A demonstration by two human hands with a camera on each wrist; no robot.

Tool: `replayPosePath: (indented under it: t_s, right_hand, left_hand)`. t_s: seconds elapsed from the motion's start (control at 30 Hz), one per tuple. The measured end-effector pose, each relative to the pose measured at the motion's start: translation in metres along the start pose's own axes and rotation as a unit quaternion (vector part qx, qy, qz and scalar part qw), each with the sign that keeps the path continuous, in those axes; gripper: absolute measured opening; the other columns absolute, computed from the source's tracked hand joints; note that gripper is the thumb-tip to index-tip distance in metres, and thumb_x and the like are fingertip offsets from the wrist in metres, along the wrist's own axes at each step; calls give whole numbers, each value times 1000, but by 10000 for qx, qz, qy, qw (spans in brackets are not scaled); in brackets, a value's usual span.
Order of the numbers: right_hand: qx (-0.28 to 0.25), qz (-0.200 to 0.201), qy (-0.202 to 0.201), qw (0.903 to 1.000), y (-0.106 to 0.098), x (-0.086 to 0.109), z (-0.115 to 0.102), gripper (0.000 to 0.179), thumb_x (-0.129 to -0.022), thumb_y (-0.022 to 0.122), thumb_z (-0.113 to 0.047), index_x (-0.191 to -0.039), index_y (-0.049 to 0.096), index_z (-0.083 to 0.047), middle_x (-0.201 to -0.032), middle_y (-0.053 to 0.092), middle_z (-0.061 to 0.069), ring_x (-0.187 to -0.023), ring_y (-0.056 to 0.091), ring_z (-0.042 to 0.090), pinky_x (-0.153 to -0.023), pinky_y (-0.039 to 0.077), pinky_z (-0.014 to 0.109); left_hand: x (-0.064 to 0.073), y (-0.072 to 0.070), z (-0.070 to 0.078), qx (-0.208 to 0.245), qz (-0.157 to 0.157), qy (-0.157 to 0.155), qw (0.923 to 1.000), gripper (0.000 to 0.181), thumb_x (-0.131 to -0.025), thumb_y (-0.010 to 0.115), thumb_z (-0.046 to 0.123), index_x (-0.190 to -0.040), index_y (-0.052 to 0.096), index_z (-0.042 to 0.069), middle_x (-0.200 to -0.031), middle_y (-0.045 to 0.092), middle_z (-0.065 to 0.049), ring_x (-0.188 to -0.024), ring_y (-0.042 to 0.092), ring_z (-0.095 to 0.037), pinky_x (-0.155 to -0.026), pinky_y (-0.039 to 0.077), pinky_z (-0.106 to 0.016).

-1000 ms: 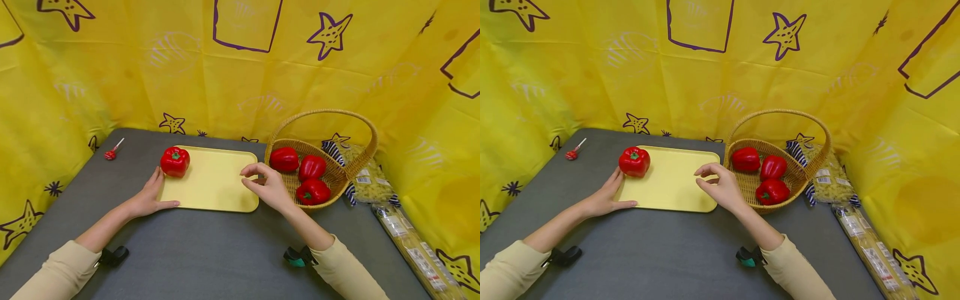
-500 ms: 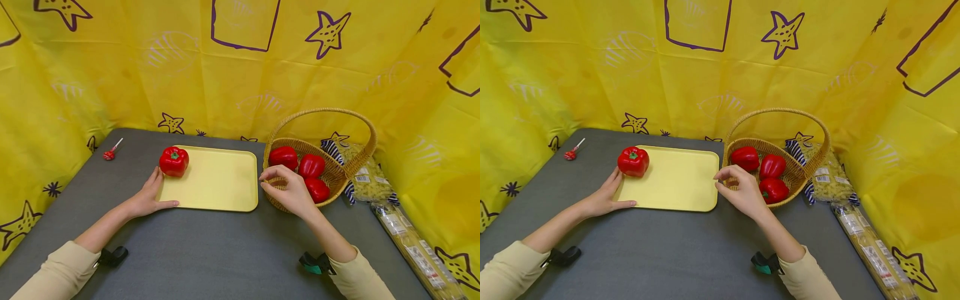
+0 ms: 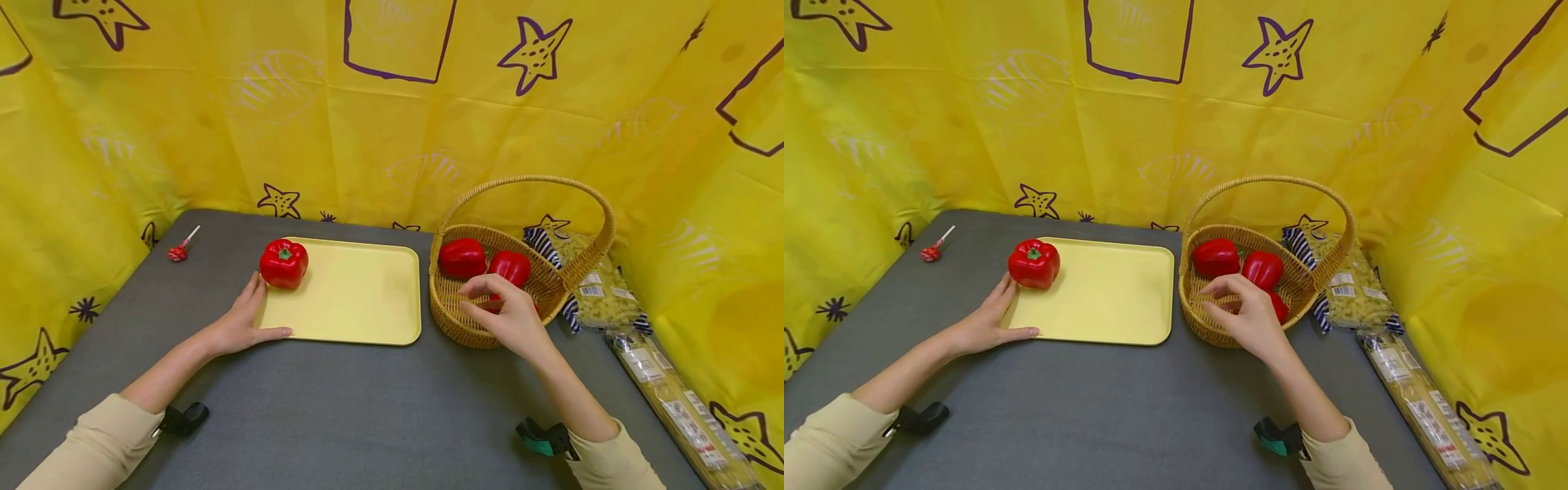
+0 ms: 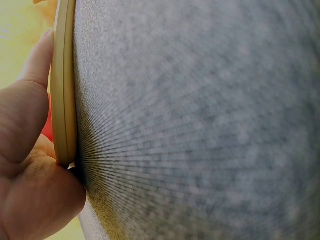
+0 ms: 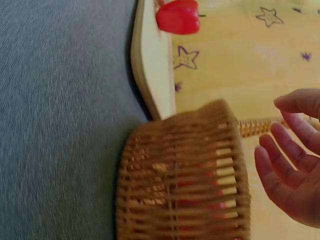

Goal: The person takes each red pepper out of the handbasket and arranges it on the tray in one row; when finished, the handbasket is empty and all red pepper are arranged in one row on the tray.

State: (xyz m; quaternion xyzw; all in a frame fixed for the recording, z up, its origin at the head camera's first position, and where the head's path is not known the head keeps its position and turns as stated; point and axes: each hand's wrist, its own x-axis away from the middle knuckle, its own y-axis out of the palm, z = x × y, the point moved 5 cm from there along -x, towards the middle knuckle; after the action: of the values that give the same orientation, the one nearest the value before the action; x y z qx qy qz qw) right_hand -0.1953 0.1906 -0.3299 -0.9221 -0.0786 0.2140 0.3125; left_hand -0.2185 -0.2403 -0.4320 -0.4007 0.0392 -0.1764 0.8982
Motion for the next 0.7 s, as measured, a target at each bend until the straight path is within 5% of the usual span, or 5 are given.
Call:
replayPosePath:
  t_s: [0.27,0.7]
  right_hand:
    - [688,1,-59,9976,-17,5,5,23,-83,78,-10,-103,70,-15,-102,66,-5,-85,66,11,-69,55,25]
    - [2181,-539,-113,9744,-33,6,13,24,-82,77,-10,-105,69,-10,-105,65,10,-97,60,30,-82,48,50]
  left_hand:
    - [0,0,-2,-26,-9,-28,10000,120,-82,76,43,-151,-8,-6,-156,-18,-29,-142,-9,-50,-105,9,-72]
    - [0,0,0,-4,-43,-26,10000,119,-83,76,43,-151,-7,-7,-156,-18,-30,-142,-10,-50,-105,8,-72]
